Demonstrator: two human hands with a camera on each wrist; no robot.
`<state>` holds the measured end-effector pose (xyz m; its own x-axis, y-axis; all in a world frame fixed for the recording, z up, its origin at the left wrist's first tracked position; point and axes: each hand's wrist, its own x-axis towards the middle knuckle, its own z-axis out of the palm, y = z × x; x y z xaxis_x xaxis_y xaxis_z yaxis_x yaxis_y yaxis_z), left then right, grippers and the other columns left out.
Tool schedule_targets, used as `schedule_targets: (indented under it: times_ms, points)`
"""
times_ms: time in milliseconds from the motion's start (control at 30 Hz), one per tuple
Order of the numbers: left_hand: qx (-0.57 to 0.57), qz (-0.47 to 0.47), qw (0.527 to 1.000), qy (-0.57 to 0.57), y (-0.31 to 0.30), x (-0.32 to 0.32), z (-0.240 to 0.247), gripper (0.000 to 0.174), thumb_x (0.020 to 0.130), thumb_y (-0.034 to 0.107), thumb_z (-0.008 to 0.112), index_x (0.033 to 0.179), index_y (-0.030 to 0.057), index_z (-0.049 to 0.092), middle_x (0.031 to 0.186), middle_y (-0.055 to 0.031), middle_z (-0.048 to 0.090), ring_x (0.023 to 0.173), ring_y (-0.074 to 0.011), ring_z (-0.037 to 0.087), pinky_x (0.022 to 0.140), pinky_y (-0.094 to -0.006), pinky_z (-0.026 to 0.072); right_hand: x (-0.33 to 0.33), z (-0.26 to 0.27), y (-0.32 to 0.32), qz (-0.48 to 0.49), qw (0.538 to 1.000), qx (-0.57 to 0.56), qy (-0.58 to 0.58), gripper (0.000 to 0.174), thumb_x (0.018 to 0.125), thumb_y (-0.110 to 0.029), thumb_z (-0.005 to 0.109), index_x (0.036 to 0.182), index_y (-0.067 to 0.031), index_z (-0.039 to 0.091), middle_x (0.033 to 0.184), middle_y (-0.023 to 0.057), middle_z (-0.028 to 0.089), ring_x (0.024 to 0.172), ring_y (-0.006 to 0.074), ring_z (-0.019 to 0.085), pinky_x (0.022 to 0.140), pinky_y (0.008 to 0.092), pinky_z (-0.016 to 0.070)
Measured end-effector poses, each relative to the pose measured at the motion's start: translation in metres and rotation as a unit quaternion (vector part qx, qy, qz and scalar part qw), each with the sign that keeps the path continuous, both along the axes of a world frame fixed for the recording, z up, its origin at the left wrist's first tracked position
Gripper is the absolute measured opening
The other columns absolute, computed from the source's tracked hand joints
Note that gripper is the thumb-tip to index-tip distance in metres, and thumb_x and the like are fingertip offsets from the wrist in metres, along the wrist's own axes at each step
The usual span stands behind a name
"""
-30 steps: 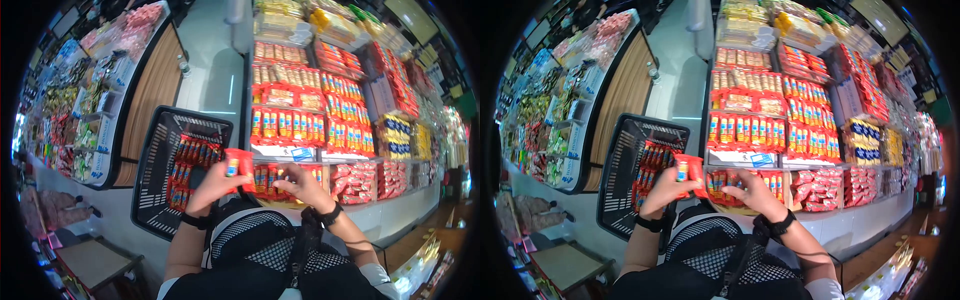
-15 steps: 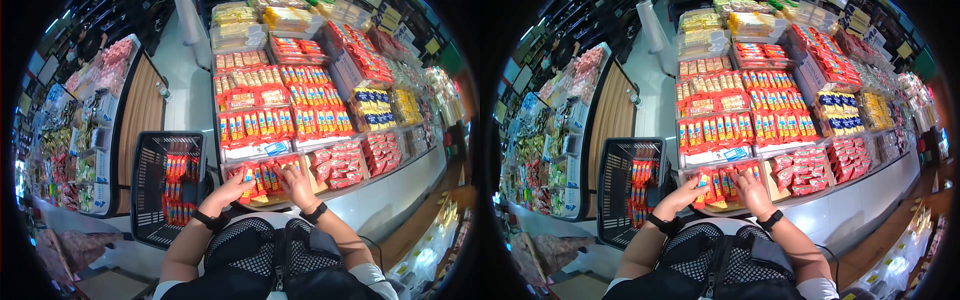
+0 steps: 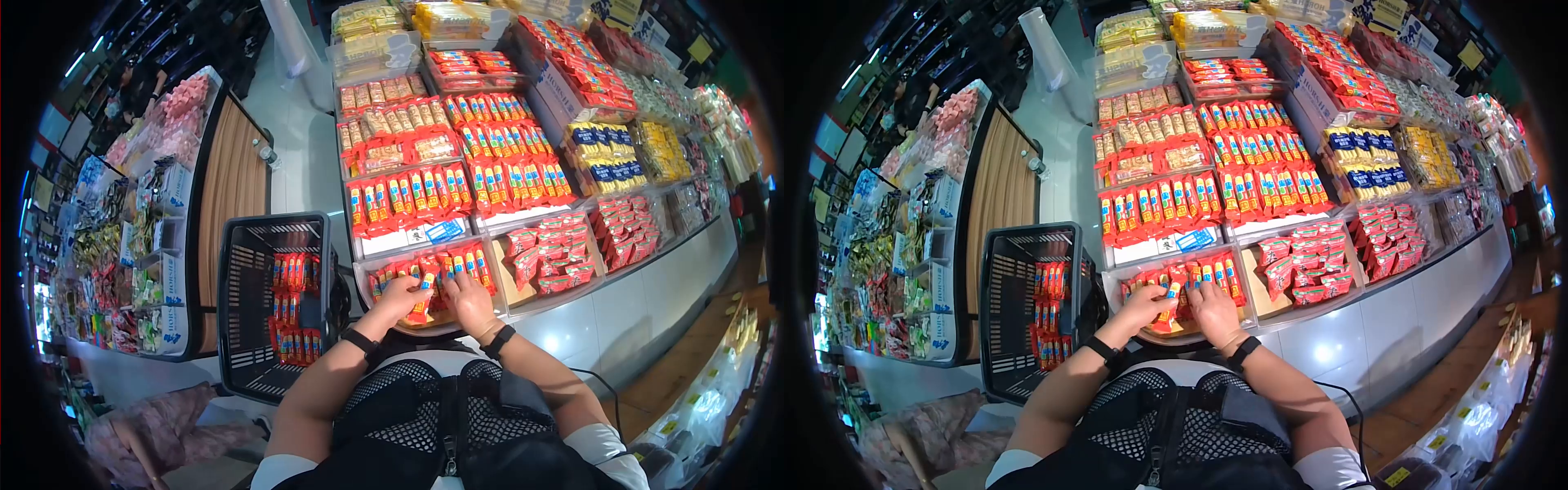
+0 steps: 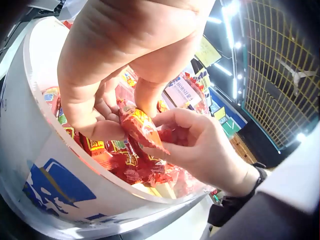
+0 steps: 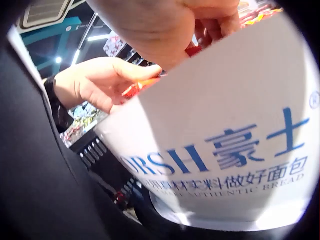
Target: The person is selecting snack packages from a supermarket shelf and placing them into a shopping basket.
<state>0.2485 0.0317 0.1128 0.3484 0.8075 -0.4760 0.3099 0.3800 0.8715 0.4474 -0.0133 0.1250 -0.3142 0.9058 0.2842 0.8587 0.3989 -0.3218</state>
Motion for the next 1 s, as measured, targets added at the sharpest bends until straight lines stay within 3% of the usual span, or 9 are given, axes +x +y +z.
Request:
schedule_targets:
  times_ms: [133, 200, 300, 400, 467, 567, 800, 833, 1000]
  points:
    - [0.015, 0.039, 0.999, 0.009, 0.002, 0.004, -0.003, 0.029, 0.088, 0.018, 0.076, 0.105, -0.005, 0.069, 0.093, -0.0095, 0.072, 0.082, -0.0129, 0.065, 0.073, -0.03, 0.0519, 0.005, 0.035, 0.003, -0.097, 0.987, -0.007, 0.128, 0.028, 0.079, -0.01, 0.074, 0.103, -0.0031, 0.065, 0.091, 0.0148, 0.058, 0.079, 0.0334, 0.064, 0.068, 0.0425, 0.0535]
    - [0.024, 0.095, 0.995, 0.001, 0.002, 0.003, -0.011, 0.035, 0.086, 0.018, 0.078, 0.11, -0.0047, 0.067, 0.097, -0.0123, 0.072, 0.085, -0.0158, 0.067, 0.078, -0.0304, 0.0535, 0.016, 0.043, 0.007, -0.083, 0.982, 0.041, 0.167, 0.028, 0.079, -0.009, 0.075, 0.104, -0.0004, 0.065, 0.091, 0.0157, 0.059, 0.076, 0.0326, 0.064, 0.067, 0.0411, 0.0532]
    - [0.086, 0.071, 0.99, 0.089, 0.007, 0.006, -0.024, 0.045, 0.082, 0.023, 0.082, 0.114, -0.004, 0.064, 0.101, -0.0144, 0.072, 0.089, -0.0209, 0.07, 0.08, -0.0329, 0.0545, 0.026, 0.06, 0.005, -0.153, 0.94, -0.07, 0.298, 0.027, 0.082, -0.012, 0.075, 0.101, 0.0029, 0.063, 0.084, 0.0153, 0.059, 0.069, 0.0276, 0.062, 0.064, 0.0382, 0.0498]
    - [0.126, 0.085, 0.979, 0.134, 0.011, 0.018, -0.036, 0.053, 0.079, 0.028, 0.084, 0.116, -0.0024, 0.062, 0.102, -0.0159, 0.072, 0.09, -0.0262, 0.07, 0.081, -0.0368, 0.0549, 0.035, 0.066, 0.008, -0.164, 0.92, -0.187, 0.302, 0.028, 0.083, -0.015, 0.075, 0.098, 0.0038, 0.062, 0.075, 0.0146, 0.062, 0.064, 0.0278, 0.061, 0.062, 0.0383, 0.0491]
    - [0.093, 0.072, 0.983, 0.139, 0.014, 0.026, -0.04, 0.055, 0.079, 0.03, 0.085, 0.117, -0.0013, 0.061, 0.103, -0.0162, 0.071, 0.092, -0.0276, 0.07, 0.082, -0.0378, 0.0549, 0.034, 0.062, 0.01, -0.161, 0.924, -0.175, 0.301, 0.031, 0.083, -0.023, 0.076, 0.095, 0.0018, 0.062, 0.071, 0.0149, 0.065, 0.064, 0.0301, 0.065, 0.063, 0.04, 0.0509]
    - [0.064, 0.049, 0.982, 0.173, 0.016, 0.037, -0.027, 0.057, 0.078, 0.032, 0.085, 0.118, 0.0004, 0.06, 0.104, -0.0173, 0.07, 0.097, -0.0295, 0.07, 0.083, -0.0393, 0.0546, 0.025, 0.071, 0.017, -0.163, 0.94, -0.246, 0.171, 0.037, 0.078, -0.034, 0.078, 0.094, -0.0034, 0.064, 0.079, 0.018, 0.07, 0.078, 0.0363, 0.07, 0.069, 0.0454, 0.0539]
    - [0.122, 0.009, 0.96, 0.253, 0.015, 0.052, -0.012, 0.056, 0.082, 0.025, 0.08, 0.125, 0.0002, 0.053, 0.114, -0.0233, 0.067, 0.11, -0.0404, 0.064, 0.091, -0.0471, 0.0517, -0.003, 0.046, 0.06, -0.178, 0.929, -0.324, 0.003, 0.04, 0.078, -0.037, 0.077, 0.097, -0.0026, 0.069, 0.087, 0.018, 0.073, 0.083, 0.0374, 0.071, 0.074, 0.0457, 0.0564]
    - [0.153, 0.004, 0.95, 0.273, 0.015, 0.053, -0.012, 0.054, 0.084, 0.023, 0.078, 0.125, 0.0001, 0.053, 0.116, -0.0243, 0.066, 0.111, -0.0422, 0.063, 0.092, -0.0482, 0.0514, -0.007, 0.036, 0.066, -0.194, 0.924, -0.331, 0.011, 0.048, 0.077, -0.036, 0.077, 0.107, -0.0005, 0.067, 0.087, 0.0196, 0.073, 0.084, 0.0388, 0.071, 0.076, 0.0469, 0.0567]
    - [0.117, 0.029, 0.959, 0.257, 0.011, 0.051, 0.004, 0.053, 0.084, 0.021, 0.077, 0.125, -0.0005, 0.051, 0.118, -0.0268, 0.065, 0.11, -0.0434, 0.063, 0.092, -0.049, 0.0518, -0.011, 0.026, 0.056, -0.198, 0.931, -0.275, 0.132, 0.058, 0.078, -0.033, 0.077, 0.12, 0.0026, 0.058, 0.084, 0.0248, 0.07, 0.084, 0.0402, 0.071, 0.074, 0.0484, 0.0559]
